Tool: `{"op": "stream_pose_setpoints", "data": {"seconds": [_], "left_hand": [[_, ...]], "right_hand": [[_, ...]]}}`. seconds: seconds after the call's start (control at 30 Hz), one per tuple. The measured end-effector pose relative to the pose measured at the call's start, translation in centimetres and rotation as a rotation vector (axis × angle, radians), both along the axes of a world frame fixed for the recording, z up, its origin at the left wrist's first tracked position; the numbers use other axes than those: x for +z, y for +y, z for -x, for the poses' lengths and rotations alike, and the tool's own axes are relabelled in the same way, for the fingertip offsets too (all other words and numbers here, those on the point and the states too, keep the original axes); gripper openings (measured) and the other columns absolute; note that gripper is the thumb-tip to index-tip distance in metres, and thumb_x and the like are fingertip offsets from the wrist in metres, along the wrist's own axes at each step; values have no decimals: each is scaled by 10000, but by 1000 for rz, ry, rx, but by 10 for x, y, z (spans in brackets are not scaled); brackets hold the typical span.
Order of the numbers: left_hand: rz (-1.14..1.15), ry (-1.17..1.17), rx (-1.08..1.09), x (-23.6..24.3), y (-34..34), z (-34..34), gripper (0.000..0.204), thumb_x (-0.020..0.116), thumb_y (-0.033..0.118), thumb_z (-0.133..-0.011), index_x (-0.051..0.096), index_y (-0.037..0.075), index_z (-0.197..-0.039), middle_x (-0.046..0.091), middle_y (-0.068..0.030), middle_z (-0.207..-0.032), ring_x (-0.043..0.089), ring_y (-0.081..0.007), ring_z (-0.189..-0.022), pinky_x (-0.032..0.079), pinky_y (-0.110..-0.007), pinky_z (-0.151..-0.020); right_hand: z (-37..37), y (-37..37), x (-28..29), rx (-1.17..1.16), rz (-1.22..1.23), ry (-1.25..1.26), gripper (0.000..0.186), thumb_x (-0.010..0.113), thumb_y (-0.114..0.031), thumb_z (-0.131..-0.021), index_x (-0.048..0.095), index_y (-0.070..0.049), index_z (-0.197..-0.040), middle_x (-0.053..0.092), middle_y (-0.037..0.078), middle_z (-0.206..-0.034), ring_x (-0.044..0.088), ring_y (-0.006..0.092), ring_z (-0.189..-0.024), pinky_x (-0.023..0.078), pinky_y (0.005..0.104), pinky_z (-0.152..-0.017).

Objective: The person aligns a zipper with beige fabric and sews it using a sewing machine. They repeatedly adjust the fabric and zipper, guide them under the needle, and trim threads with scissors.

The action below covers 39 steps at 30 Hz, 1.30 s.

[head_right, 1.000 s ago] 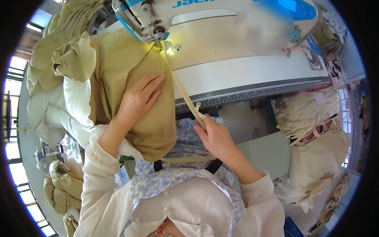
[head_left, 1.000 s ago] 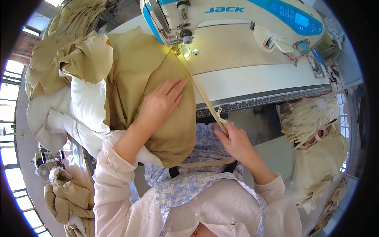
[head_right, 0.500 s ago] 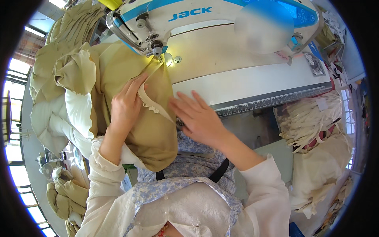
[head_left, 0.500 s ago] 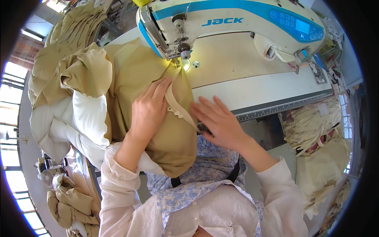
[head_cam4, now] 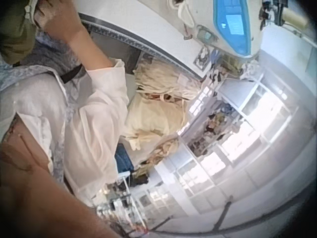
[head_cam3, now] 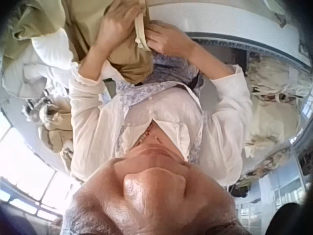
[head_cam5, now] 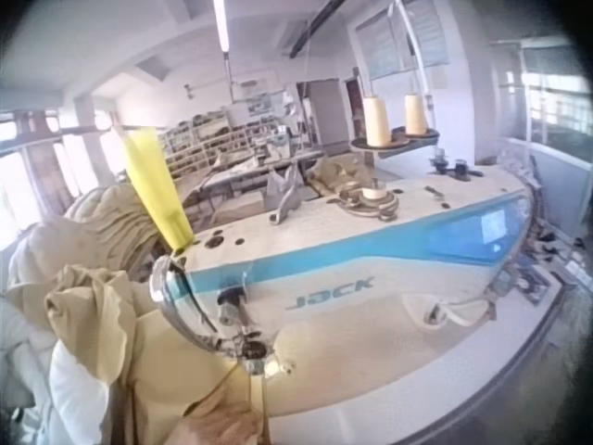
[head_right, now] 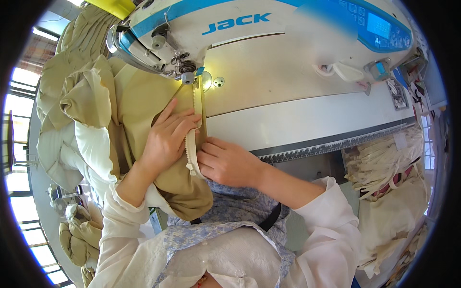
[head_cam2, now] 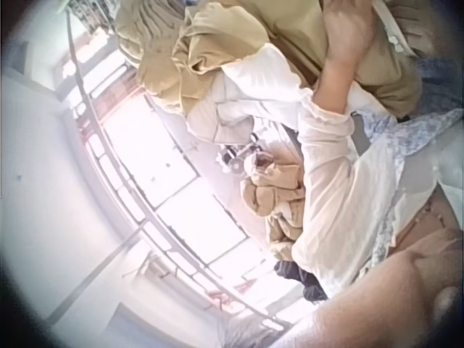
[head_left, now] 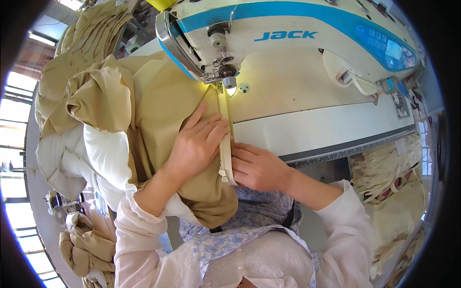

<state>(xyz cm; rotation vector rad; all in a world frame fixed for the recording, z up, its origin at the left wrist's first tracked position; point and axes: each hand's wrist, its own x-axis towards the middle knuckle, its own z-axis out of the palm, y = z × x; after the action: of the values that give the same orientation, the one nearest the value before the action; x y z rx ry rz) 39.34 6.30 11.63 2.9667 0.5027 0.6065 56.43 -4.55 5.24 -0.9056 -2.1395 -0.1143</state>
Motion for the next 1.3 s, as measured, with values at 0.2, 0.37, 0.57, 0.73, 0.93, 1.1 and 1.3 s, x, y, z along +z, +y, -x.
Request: {"op": "stream_pose_setpoints", "data": {"seconds": [0.2, 0.37, 0.57, 0.73, 0.93, 1.1, 1.3], "left_hand": [[-66, -27, -24, -2, 3, 0, 205, 753, 119, -832, 642, 18, -971, 737, -104, -986, 724, -279, -998, 453, -529, -1112], [-21, -27, -35, -4, 5, -1, 184, 766, 91, -818, 634, 33, -933, 748, -95, -1022, 728, -290, -1031, 456, -538, -1104], [31, -46, -42, -15, 6, 2, 204, 739, 85, -789, 622, 21, -943, 732, -125, -1044, 723, -300, -1021, 488, -525, -1071], [37, -53, -59, -12, 8, 3, 228, 711, 87, -781, 619, 14, -977, 716, -128, -1047, 716, -299, -1019, 489, -525, -1064], [10, -43, -53, -15, 9, 4, 212, 699, 83, -787, 611, 15, -968, 702, -110, -1024, 709, -288, -1036, 484, -536, -1064], [-4, -52, -60, -12, 10, 1, 209, 689, 86, -793, 605, 9, -967, 673, -105, -945, 706, -292, -1016, 481, -538, -1067], [-6, -49, -58, -11, 12, 1, 192, 668, 113, -799, 591, 14, -944, 648, -115, -897, 701, -303, -1004, 477, -538, -1068]], "right_hand": [[7, -1, 5, -91, 75, 0, 153, 650, -115, -729, 666, -36, -859, 594, 49, -897, 589, 217, -888, 527, 367, -895], [-5, -4, 12, 29, 128, -24, 158, 665, -107, -730, 667, -31, -868, 610, 57, -925, 599, 221, -908, 531, 375, -889], [1, 3, 10, -141, 148, 4, 269, 685, -102, -742, 696, -16, -998, 653, 75, -1019, 627, 252, -1031, 527, 390, -927], [-8, 1, 15, -24, 135, -29, 256, 687, -110, -749, 691, -41, -995, 654, 69, -1025, 627, 247, -1037, 523, 374, -923], [-9, -2, 13, 43, 179, -38, 193, 679, -130, -765, 685, -52, -942, 653, 43, -987, 616, 211, -1016, 513, 370, -883], [-11, -1, 15, 56, 170, -40, 161, 676, -137, -777, 688, -65, -921, 658, 26, -979, 613, 198, -989, 500, 359, -857], [-10, -1, 19, 49, 188, -58, 166, 684, -139, -779, 692, -72, -931, 665, 26, -996, 622, 199, -995, 490, 350, -847]]}}
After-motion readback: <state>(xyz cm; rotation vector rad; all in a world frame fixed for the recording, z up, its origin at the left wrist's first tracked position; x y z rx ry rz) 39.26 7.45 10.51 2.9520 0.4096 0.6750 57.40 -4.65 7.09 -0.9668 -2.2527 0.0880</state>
